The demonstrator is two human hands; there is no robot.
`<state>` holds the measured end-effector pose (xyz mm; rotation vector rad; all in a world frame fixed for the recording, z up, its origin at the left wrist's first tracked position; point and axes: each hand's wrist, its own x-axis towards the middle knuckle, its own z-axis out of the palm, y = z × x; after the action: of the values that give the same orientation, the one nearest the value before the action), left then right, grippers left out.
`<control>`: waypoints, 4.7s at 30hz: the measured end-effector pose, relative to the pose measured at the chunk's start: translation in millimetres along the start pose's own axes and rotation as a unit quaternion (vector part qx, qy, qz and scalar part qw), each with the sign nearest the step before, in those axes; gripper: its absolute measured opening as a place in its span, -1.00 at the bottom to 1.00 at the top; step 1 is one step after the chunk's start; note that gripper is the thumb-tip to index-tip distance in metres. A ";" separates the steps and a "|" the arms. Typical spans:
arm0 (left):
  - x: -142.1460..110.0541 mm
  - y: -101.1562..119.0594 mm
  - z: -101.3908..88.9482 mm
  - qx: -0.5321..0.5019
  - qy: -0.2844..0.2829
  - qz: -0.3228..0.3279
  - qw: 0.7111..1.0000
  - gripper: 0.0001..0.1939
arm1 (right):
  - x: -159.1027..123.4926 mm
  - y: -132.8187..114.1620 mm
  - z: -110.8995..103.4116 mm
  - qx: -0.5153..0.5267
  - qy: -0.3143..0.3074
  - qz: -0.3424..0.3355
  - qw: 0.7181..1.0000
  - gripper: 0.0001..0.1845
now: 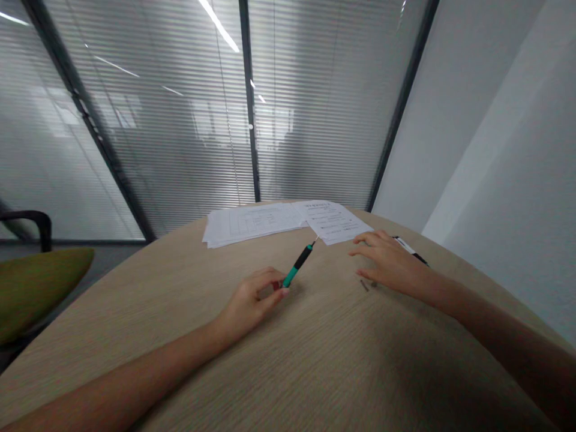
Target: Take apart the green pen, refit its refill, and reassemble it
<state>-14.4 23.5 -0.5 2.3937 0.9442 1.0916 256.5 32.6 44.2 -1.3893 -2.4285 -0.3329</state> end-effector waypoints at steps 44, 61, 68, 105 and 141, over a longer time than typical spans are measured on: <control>-4.6 5.3 0.8 0.067 -0.049 0.117 0.990 -0.85 | -9.3 -61.1 -14.9 0.554 0.153 0.148 0.805 -0.90; -4.2 6.7 1.3 0.074 -0.056 0.112 0.989 -0.83 | -10.7 -63.0 -5.3 0.545 0.149 0.111 0.818 -0.92; -4.6 5.4 1.6 0.074 -0.054 0.122 0.988 -0.85 | -9.6 -65.0 -4.9 0.551 0.148 0.129 0.811 -0.91; -3.1 4.5 1.8 0.084 -0.047 0.127 0.987 -0.84 | -15.1 -64.5 -1.7 0.507 0.182 0.110 0.835 -0.95; -4.1 3.2 3.1 0.094 -0.052 0.144 0.984 -0.84 | -14.6 -68.5 6.6 0.538 0.101 0.128 0.827 -0.89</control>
<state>-12.6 18.2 -2.9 2.7784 0.7093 0.9977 203.1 -10.8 29.6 -1.0006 -1.6655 0.8065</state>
